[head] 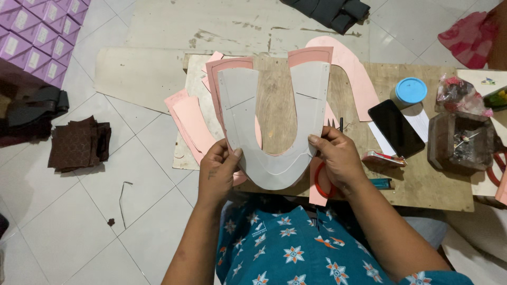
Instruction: The person uses red-handled scissors to cut a U-shaped piece of pink foam or fabric along a traced outline. They align a white paper template on the material, trace the shape with a pen, and then cut through the layered material to produce matching pieces.
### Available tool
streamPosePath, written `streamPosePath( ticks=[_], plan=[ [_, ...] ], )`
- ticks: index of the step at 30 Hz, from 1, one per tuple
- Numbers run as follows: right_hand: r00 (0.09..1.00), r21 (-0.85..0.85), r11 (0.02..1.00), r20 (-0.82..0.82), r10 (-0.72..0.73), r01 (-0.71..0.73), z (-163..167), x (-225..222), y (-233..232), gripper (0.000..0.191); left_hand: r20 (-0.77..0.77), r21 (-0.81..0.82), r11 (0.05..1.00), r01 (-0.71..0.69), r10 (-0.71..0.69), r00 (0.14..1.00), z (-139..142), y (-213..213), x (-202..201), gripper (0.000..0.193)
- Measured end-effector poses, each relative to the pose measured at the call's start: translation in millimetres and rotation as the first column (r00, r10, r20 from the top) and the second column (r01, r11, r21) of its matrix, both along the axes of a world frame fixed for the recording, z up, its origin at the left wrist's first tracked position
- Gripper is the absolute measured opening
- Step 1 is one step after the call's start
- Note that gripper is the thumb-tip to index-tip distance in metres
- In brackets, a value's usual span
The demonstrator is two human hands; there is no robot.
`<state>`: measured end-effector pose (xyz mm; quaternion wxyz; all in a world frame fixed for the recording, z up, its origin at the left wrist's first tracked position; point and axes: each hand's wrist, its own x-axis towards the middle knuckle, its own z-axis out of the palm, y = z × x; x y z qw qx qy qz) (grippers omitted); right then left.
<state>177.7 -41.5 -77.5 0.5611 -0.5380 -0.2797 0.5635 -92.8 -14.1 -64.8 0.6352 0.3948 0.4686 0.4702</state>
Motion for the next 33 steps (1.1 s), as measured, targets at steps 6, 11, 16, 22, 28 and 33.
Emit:
streamPosePath(
  ticks=[6,11,16,22,28,33],
  plan=[
    [1.0,-0.011,1.0,0.009,0.0,0.0,1,-1,0,0.02,0.015,-0.019,1.0,0.008,-0.008,1.0,4,-1,0,0.038],
    [1.0,-0.031,1.0,0.01,-0.004,0.004,6,-3,0,0.021,-0.031,-0.051,0.999,-0.001,0.0,1.0,8,-2,0,0.036],
    [1.0,-0.032,0.999,0.012,-0.007,0.008,13,-6,0,0.019,-0.01,-0.059,0.998,-0.003,0.003,1.0,9,-1,1,0.035],
    [1.0,-0.014,1.0,0.014,0.013,-0.013,20,-12,6,0.018,-0.037,-0.081,0.996,-0.032,0.029,0.999,9,5,7,0.032],
    [0.996,-0.151,0.988,0.081,0.037,-0.024,29,-14,27,0.032,-0.115,-0.105,0.992,-0.067,0.055,0.992,14,25,20,0.031],
    [0.998,-0.104,0.993,0.033,0.06,-0.057,32,-13,42,0.038,-0.122,-0.09,0.991,-0.096,0.084,0.989,20,42,31,0.027]
  ],
)
